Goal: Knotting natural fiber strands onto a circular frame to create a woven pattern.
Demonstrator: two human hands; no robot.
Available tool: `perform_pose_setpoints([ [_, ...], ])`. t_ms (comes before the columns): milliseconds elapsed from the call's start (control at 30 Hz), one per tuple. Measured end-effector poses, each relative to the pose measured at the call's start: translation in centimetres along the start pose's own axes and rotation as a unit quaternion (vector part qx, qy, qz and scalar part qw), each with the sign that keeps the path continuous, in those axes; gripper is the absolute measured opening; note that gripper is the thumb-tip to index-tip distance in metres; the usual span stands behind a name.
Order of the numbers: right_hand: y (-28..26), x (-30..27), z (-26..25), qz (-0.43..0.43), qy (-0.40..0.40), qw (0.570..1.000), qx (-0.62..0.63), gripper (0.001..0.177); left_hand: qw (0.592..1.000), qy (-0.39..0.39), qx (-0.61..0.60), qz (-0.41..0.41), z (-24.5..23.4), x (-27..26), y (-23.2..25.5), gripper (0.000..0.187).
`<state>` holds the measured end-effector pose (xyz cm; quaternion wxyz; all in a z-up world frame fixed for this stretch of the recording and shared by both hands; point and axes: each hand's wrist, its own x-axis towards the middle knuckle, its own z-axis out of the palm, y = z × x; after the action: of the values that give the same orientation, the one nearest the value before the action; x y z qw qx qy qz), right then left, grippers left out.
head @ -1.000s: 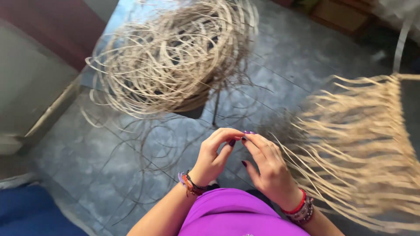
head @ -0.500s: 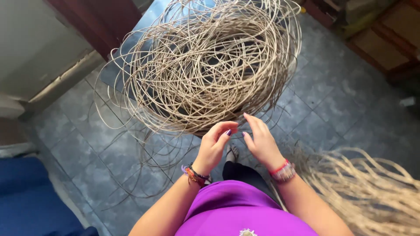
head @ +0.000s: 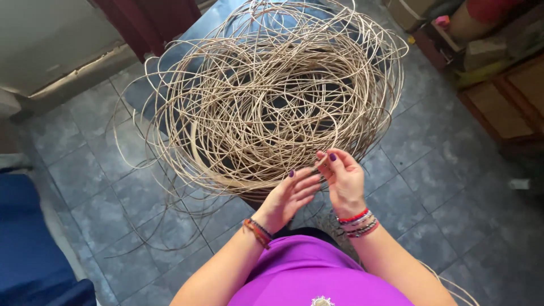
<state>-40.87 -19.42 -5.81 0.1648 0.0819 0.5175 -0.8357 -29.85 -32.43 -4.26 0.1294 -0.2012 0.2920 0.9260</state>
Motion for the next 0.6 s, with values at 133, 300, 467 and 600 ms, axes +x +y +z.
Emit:
perform_pose_setpoints([
  [133,-2.2,0.2,-0.6,0.018,-0.031,0.999,0.009,0.007,0.992,-0.109,-0.04,0.048,2.6,2.7,1.5,0.079],
  [300,-6.3,-2.6,1.3,-0.032,-0.106,0.994,-0.014,0.024,0.992,-0.103,-0.055,0.046,3.6,6.1,1.1,0.066],
  [467,-6.9,-4.6,0.8,-0.044,-0.128,0.983,-0.124,0.029,0.984,-0.128,-0.124,0.021,4.9,5.6,3.1,0.062],
  [600,-7.6,-6.5,2.0,-0.171,-0.08,0.895,-0.404,0.028,0.988,-0.075,-0.136,0.017,3.1,7.8,3.1,0.044],
])
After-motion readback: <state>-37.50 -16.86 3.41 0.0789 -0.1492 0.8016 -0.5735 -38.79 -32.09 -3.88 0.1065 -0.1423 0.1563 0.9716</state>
